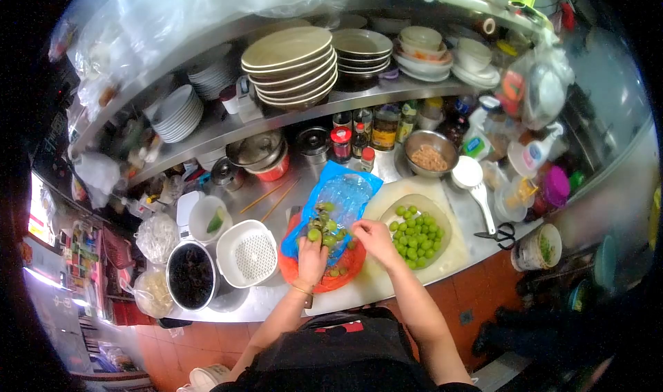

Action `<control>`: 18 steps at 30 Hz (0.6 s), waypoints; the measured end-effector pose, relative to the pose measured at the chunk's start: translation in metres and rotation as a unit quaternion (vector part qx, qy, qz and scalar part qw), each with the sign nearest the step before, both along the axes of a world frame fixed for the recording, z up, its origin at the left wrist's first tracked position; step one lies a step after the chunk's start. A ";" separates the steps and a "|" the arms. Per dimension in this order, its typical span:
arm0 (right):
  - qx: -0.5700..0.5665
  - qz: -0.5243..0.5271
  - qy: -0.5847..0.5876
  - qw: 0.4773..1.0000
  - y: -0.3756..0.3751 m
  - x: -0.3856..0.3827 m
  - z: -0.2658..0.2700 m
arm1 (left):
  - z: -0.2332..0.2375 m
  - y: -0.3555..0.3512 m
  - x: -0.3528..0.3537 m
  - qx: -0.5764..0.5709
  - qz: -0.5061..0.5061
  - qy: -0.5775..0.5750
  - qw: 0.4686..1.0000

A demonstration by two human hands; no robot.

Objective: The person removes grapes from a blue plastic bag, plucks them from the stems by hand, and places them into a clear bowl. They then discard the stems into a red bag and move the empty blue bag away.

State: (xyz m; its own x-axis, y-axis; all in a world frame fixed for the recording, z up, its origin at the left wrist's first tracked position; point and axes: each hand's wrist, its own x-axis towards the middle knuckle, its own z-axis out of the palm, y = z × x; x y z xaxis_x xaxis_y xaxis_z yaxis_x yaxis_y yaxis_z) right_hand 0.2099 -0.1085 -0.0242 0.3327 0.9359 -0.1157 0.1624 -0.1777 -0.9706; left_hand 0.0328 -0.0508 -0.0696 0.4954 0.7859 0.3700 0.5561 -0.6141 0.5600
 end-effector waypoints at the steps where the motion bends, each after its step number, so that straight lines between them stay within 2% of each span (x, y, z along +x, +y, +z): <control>1: -0.005 -0.003 -0.018 1.000 -0.001 0.006 0.002 | -0.001 0.002 -0.002 0.021 0.003 0.002 1.000; 4: -0.034 0.045 -0.185 0.981 -0.008 0.016 0.009 | -0.001 0.004 -0.009 0.051 0.002 0.017 0.999; 5: -0.035 0.013 -0.265 0.964 -0.012 0.021 0.007 | 0.002 0.006 -0.013 0.039 -0.005 0.028 0.999; 7: -0.035 -0.047 -0.420 0.906 -0.021 0.029 0.005 | 0.003 0.007 -0.015 0.031 -0.008 0.050 0.998; 10: 0.011 -0.093 -0.552 0.829 -0.027 0.025 0.012 | -0.001 0.005 -0.015 0.046 -0.010 0.068 0.997; 13: 0.090 -0.035 -0.309 0.946 -0.015 -0.005 0.002 | -0.003 0.000 -0.007 0.067 -0.022 0.058 0.996; 18: 0.078 -0.030 -0.220 0.972 -0.001 -0.024 -0.009 | 0.002 -0.007 -0.002 0.067 -0.056 0.047 0.995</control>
State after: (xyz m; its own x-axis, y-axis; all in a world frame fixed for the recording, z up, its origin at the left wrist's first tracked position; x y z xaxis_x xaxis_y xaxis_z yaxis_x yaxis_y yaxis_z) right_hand 0.1854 -0.1099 -0.0328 0.3732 0.9079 0.1910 0.5610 -0.0569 -0.8258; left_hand 0.0312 -0.0575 -0.0677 0.6147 0.6708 0.4148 0.5259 -0.7406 0.4183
